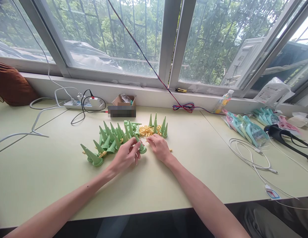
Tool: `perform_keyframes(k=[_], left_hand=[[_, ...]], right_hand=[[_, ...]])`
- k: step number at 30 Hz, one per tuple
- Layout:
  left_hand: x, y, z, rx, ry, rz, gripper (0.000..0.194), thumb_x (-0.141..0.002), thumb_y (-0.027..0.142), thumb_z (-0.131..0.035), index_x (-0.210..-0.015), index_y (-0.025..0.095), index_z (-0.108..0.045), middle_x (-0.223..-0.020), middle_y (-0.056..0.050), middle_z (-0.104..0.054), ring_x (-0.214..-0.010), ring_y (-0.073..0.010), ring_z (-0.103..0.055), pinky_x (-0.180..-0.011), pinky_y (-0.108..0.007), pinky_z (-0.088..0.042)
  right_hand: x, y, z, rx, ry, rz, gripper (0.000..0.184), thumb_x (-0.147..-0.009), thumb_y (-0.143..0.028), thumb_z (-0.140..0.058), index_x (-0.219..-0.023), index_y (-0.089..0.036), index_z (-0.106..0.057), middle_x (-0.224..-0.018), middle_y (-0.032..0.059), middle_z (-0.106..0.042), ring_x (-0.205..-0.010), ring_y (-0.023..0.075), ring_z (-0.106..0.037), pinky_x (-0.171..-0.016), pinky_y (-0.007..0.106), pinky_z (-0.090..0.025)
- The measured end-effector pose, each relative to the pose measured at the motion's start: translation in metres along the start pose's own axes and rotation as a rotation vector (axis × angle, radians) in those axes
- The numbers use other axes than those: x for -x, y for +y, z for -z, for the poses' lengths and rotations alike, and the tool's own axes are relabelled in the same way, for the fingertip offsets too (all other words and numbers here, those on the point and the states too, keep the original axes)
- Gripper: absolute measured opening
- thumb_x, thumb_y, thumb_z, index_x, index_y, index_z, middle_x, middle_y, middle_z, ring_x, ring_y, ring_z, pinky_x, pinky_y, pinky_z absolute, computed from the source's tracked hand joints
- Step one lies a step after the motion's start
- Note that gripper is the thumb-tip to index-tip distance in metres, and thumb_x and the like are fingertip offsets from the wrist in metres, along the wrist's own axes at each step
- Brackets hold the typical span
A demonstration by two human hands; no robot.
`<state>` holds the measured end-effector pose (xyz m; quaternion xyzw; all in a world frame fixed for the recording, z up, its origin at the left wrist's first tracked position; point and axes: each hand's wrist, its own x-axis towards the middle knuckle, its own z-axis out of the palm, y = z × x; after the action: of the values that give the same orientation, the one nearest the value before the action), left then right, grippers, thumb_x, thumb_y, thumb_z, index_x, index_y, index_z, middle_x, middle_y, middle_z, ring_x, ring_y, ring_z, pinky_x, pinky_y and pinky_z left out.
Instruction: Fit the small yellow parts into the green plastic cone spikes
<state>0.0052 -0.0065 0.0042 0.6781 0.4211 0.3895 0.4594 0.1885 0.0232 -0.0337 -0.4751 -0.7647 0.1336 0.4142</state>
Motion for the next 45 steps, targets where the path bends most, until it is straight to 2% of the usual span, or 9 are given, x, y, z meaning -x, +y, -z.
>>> perform_keyframes(k=[11,15,20,23,27,30,41,45], left_hand=[[0.000,0.001,0.000,0.002,0.043,0.001,0.031,-0.095,0.047,-0.050,-0.081,0.021,-0.044,-0.061,0.003,-0.058,-0.045,-0.0106,-0.057,-0.041,-0.021,-0.048],[0.000,0.000,0.000,-0.004,0.068,-0.015,0.031,-0.094,0.047,-0.051,-0.082,0.020,-0.045,-0.065,0.002,-0.058,-0.045,-0.0099,-0.056,-0.039,-0.020,-0.047],[0.000,0.000,-0.001,-0.011,0.082,-0.026,0.031,-0.094,0.047,-0.052,-0.082,0.020,-0.044,-0.067,0.003,-0.059,-0.046,-0.0097,-0.058,-0.040,-0.020,-0.048],[0.000,-0.001,-0.001,0.001,0.092,-0.042,0.032,-0.094,0.049,-0.053,-0.083,0.020,-0.044,-0.067,0.003,-0.058,-0.046,-0.0107,-0.059,-0.040,-0.022,-0.049],[0.000,-0.001,-0.001,0.032,0.125,-0.073,0.032,-0.093,0.049,-0.055,-0.085,0.020,-0.044,-0.076,0.002,-0.062,-0.045,-0.0103,-0.061,-0.038,-0.022,-0.048],[0.001,0.001,-0.001,0.039,0.142,-0.090,0.031,-0.093,0.048,-0.056,-0.085,0.020,-0.045,-0.078,0.001,-0.063,-0.044,-0.0093,-0.060,-0.037,-0.021,-0.047],[0.005,0.006,0.000,-0.004,0.150,-0.083,0.031,-0.093,0.045,-0.058,-0.082,0.021,-0.041,-0.060,0.005,-0.061,-0.041,-0.0093,-0.056,-0.039,-0.020,-0.045],[0.004,0.004,0.000,-0.010,0.154,-0.102,0.032,-0.093,0.046,-0.058,-0.082,0.021,-0.041,-0.065,0.004,-0.061,-0.042,-0.0099,-0.058,-0.037,-0.019,-0.044]], right_hand=[[0.000,-0.004,0.002,-0.107,0.084,-0.036,0.022,-0.098,-0.028,-0.050,-0.086,-0.018,-0.065,-0.086,0.0064,-0.068,-0.081,0.0199,-0.062,-0.074,0.031,-0.048],[0.000,-0.009,0.003,-0.272,0.147,-0.136,0.027,-0.097,-0.040,-0.052,-0.084,-0.019,-0.064,-0.080,0.0048,-0.065,-0.075,0.0184,-0.061,-0.064,0.029,-0.048],[0.000,-0.022,0.004,-0.660,0.127,-0.272,0.036,-0.091,-0.054,-0.059,-0.085,-0.018,-0.061,-0.063,-0.0009,-0.056,-0.051,0.0124,-0.052,-0.041,0.025,-0.042],[0.002,-0.030,0.003,-0.773,0.118,-0.254,0.035,-0.088,-0.053,-0.064,-0.084,-0.018,-0.061,-0.068,0.0008,-0.061,-0.056,0.0140,-0.059,-0.046,0.026,-0.050],[0.004,-0.035,0.001,-0.815,0.118,-0.206,0.029,-0.089,-0.046,-0.065,-0.085,-0.018,-0.062,-0.074,0.0019,-0.064,-0.062,0.0146,-0.063,-0.056,0.030,-0.056],[0.004,-0.036,0.001,-0.810,0.124,-0.188,0.025,-0.090,-0.043,-0.066,-0.086,-0.018,-0.064,-0.075,0.0020,-0.065,-0.063,0.0147,-0.063,-0.059,0.030,-0.057],[0.005,-0.040,0.005,-0.777,0.116,-0.192,0.024,-0.089,-0.043,-0.067,-0.086,-0.020,-0.065,-0.077,0.0017,-0.066,-0.064,0.0153,-0.064,-0.064,0.033,-0.058],[0.005,-0.040,0.005,-0.758,0.102,-0.191,0.024,-0.089,-0.043,-0.066,-0.087,-0.020,-0.065,-0.078,0.0019,-0.066,-0.065,0.0152,-0.064,-0.065,0.033,-0.057]])
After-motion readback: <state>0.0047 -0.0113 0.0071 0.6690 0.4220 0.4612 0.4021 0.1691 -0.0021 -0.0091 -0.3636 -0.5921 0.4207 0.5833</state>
